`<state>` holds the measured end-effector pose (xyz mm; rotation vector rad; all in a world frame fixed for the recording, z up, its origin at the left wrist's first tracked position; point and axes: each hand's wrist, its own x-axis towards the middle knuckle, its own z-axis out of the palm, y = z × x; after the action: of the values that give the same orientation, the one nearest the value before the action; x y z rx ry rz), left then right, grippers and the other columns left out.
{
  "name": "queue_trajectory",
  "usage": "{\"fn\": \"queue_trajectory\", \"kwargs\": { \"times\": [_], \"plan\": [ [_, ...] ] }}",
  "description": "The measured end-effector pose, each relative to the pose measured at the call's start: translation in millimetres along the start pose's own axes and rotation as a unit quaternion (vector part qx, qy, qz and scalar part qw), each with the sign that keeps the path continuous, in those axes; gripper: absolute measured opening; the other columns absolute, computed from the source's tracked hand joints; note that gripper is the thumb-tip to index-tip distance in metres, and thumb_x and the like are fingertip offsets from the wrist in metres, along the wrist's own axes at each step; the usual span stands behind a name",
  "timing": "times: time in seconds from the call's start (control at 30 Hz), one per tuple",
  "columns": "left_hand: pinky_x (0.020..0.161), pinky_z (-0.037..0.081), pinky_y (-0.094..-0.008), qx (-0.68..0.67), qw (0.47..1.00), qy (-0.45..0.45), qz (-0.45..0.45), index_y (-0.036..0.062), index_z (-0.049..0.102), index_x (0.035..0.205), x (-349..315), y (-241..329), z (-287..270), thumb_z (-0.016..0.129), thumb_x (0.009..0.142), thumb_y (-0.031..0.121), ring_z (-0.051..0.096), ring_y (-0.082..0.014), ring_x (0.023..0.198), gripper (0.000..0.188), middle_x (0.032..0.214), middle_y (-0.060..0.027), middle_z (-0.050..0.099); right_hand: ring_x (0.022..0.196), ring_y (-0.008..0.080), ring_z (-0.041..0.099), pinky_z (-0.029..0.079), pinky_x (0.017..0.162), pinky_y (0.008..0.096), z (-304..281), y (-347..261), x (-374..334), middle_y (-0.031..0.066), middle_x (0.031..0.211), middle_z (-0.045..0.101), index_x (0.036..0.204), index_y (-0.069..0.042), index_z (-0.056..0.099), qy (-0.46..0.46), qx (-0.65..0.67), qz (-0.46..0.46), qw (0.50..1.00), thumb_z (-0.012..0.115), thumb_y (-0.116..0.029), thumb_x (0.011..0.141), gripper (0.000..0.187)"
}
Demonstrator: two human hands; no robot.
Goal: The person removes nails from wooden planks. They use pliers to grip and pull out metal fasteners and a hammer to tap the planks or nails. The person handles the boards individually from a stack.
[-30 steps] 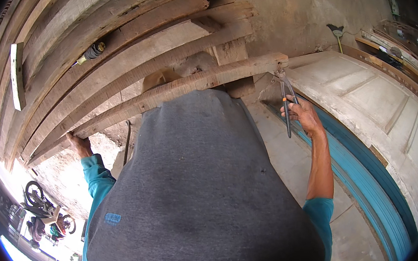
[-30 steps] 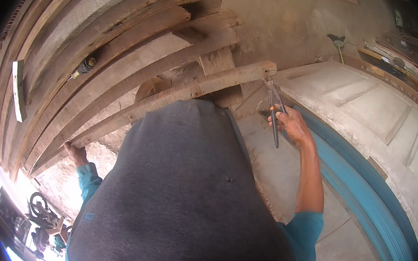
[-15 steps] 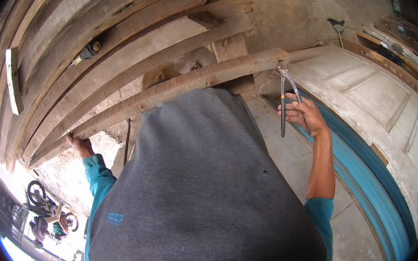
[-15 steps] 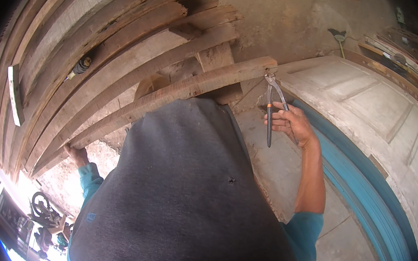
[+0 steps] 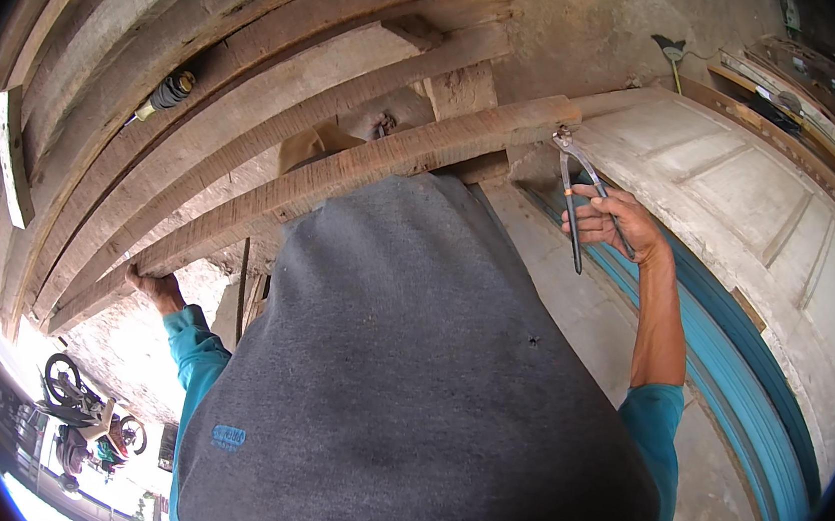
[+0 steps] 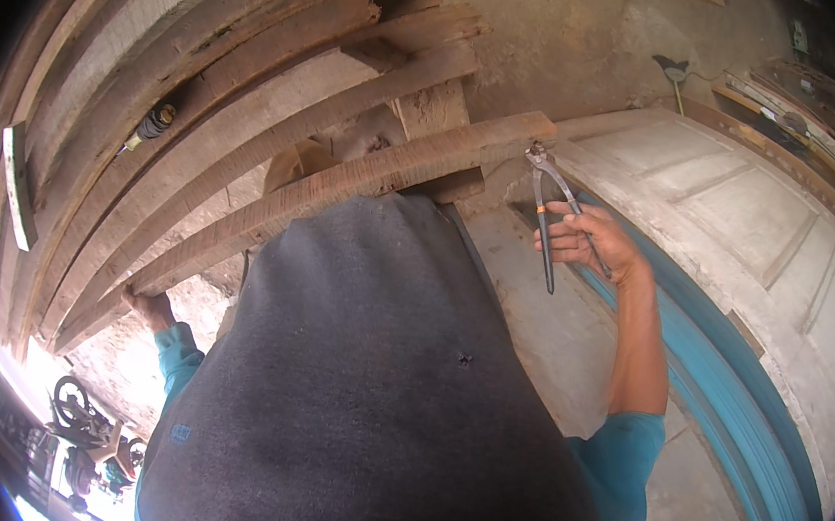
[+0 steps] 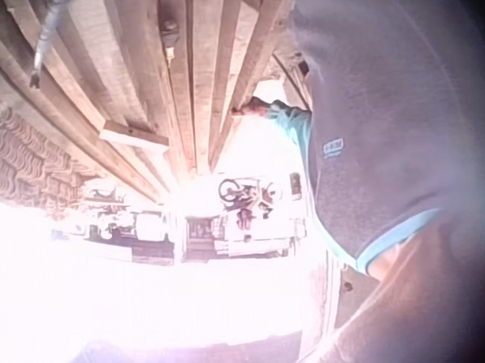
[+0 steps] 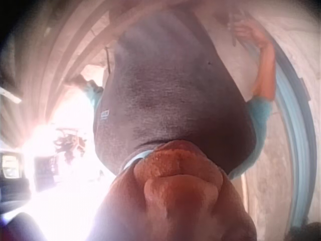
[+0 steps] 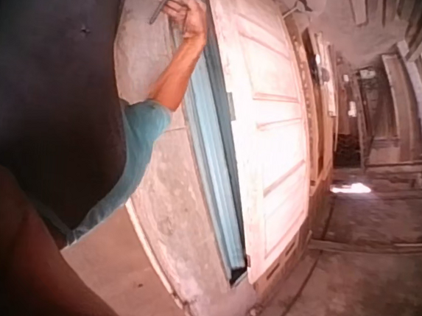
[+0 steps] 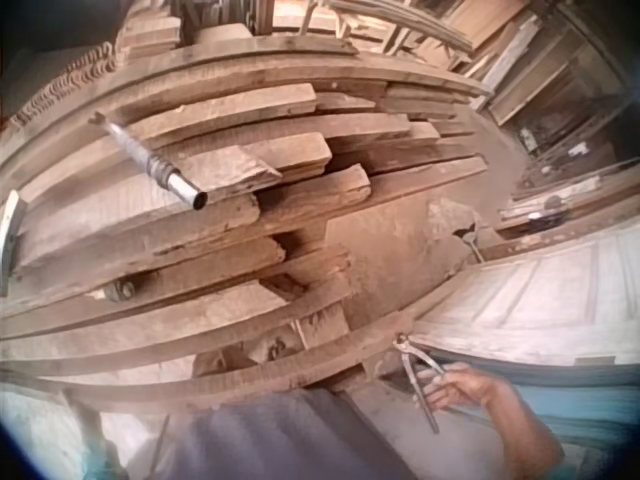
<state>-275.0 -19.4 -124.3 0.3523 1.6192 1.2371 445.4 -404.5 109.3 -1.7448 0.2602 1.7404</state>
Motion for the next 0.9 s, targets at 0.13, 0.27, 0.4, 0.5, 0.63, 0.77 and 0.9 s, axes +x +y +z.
{"fn": "queue_trajectory", "kwargs": {
  "times": [0.13, 0.27, 0.4, 0.5, 0.63, 0.77, 0.9],
  "plan": [
    [0.106, 0.043, -0.0498, 0.011, 1.0, -0.006, 0.011, 0.0025, 0.057, 0.126, 8, -4, -17, 0.06, 0.086, 0.049, 0.056, -0.0329, 0.12, 0.062, 0.125, -0.0157, 0.06, 0.1, 0.0386, 0.072, 0.061, 0.086, 0.0443, -13, 6, 6, 0.0187, 0.101, 0.066, 0.15, 0.003, 0.038, -0.033, 0.098, 0.023, 0.994, 0.052, -0.025, 0.102, 0.057],
    [0.103, 0.045, -0.0487, 0.005, 1.0, -0.012, 0.009, 0.0035, 0.06, 0.121, 11, -6, -23, 0.061, 0.082, 0.051, 0.058, -0.0327, 0.118, 0.061, 0.122, -0.0149, 0.062, 0.066, 0.0145, 0.055, 0.051, 0.06, 0.0297, -1, 9, 5, 0.0041, 0.086, 0.053, 0.142, -0.003, 0.048, -0.068, 0.162, 0.071, 0.982, 0.056, -0.031, 0.103, 0.048],
    [0.1, 0.047, -0.0498, -0.008, 1.0, -0.015, 0.023, 0.0057, 0.064, 0.117, 2, -9, -10, 0.061, 0.081, 0.051, 0.059, -0.0325, 0.116, 0.058, 0.12, -0.0145, 0.064, 0.061, 0.0074, 0.042, 0.04, 0.054, 0.0247, 6, 22, 11, 0.0003, 0.082, 0.049, 0.126, -0.004, 0.055, -0.037, 0.137, 0.089, 0.986, 0.057, -0.034, 0.103, 0.038],
    [0.099, 0.047, -0.0518, -0.013, 1.0, -0.012, 0.026, 0.0065, 0.064, 0.116, 4, -8, -14, 0.059, 0.081, 0.052, 0.059, -0.0327, 0.115, 0.057, 0.119, -0.0145, 0.064, 0.061, 0.0063, 0.044, 0.039, 0.053, 0.0246, 22, 20, 10, -0.0011, 0.079, 0.049, 0.103, -0.008, 0.055, 0.01, 0.088, 0.073, 0.993, 0.057, -0.035, 0.103, 0.028],
    [0.103, 0.047, -0.0548, -0.006, 1.0, -0.008, 0.027, 0.0086, 0.061, 0.124, 9, -10, -17, 0.059, 0.08, 0.053, 0.057, -0.0329, 0.12, 0.062, 0.126, -0.0131, 0.062, 0.057, 0.0049, 0.044, 0.039, 0.05, 0.0218, 37, 26, 12, -0.0023, 0.077, 0.049, 0.103, -0.007, 0.055, 0.06, 0.087, 0.062, 0.993, 0.058, -0.036, 0.103, 0.03],
    [0.103, 0.046, -0.055, 0.002, 1.0, -0.009, 0.021, 0.0091, 0.059, 0.127, 3, -10, -12, 0.059, 0.08, 0.053, 0.056, -0.0339, 0.122, 0.064, 0.128, -0.0132, 0.06, 0.057, 0.0057, 0.044, 0.039, 0.049, 0.0224, 50, 28, 14, -0.0014, 0.077, 0.05, 0.103, -0.007, 0.055, 0.109, 0.075, 0.048, 0.99, 0.057, -0.035, 0.104, 0.029],
    [0.103, 0.046, -0.0556, 0.009, 1.0, -0.009, 0.021, 0.0087, 0.057, 0.129, -7, -6, -2, 0.059, 0.08, 0.054, 0.054, -0.0341, 0.124, 0.067, 0.131, -0.0134, 0.058, 0.057, 0.0066, 0.044, 0.039, 0.049, 0.0237, 56, 31, 15, -0.0007, 0.077, 0.05, 0.102, -0.006, 0.054, 0.132, 0.084, 0.048, 0.987, 0.056, -0.034, 0.104, 0.028]
  ]
}}
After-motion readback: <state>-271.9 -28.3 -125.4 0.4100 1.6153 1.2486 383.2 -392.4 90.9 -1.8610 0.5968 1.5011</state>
